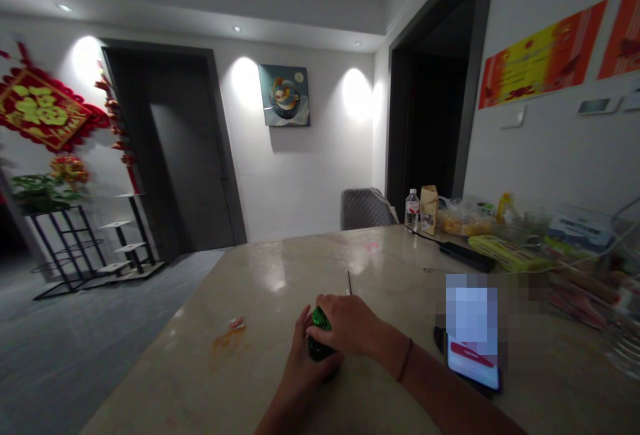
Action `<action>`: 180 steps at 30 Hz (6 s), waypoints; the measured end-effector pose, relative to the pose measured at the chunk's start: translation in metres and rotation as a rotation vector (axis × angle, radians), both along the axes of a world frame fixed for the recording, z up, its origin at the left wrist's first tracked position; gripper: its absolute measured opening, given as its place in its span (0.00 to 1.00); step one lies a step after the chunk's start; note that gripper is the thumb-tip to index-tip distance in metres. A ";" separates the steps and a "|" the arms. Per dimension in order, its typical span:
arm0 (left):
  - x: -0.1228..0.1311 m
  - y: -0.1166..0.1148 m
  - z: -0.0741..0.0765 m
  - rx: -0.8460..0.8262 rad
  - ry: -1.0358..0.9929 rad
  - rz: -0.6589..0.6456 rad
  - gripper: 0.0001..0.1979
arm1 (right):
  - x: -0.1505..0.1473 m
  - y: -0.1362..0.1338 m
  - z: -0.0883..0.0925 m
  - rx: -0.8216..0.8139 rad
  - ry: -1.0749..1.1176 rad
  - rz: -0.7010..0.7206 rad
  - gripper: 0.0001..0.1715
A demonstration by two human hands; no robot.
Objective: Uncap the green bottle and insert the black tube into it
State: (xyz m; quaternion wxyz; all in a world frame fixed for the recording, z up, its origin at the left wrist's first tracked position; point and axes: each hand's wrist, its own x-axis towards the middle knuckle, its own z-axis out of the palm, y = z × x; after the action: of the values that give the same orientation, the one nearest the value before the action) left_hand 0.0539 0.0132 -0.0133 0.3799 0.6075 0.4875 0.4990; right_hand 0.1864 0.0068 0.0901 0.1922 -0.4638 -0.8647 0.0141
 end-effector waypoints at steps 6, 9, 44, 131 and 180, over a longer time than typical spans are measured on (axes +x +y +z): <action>-0.007 -0.001 0.009 -0.004 -0.041 -0.119 0.45 | 0.000 0.001 0.000 -0.064 0.038 -0.001 0.19; -0.015 -0.001 0.017 -0.021 -0.006 -0.141 0.47 | -0.001 0.000 0.000 -0.090 0.076 -0.001 0.18; 0.001 -0.040 0.057 -0.020 0.482 0.377 0.23 | 0.007 0.002 0.012 -0.175 0.409 0.066 0.19; 0.001 -0.047 0.049 -0.129 0.648 0.268 0.20 | 0.034 0.012 0.006 -0.429 0.314 0.236 0.23; 0.000 -0.050 0.045 -0.115 0.626 0.275 0.21 | 0.032 0.012 -0.003 -0.379 0.420 0.095 0.33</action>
State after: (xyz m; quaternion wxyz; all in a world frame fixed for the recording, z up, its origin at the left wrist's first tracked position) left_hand 0.0534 -0.0372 0.0319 0.1748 0.6374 0.6850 0.3066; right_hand 0.2180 0.0192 0.0867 0.2763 -0.4371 -0.8087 0.2804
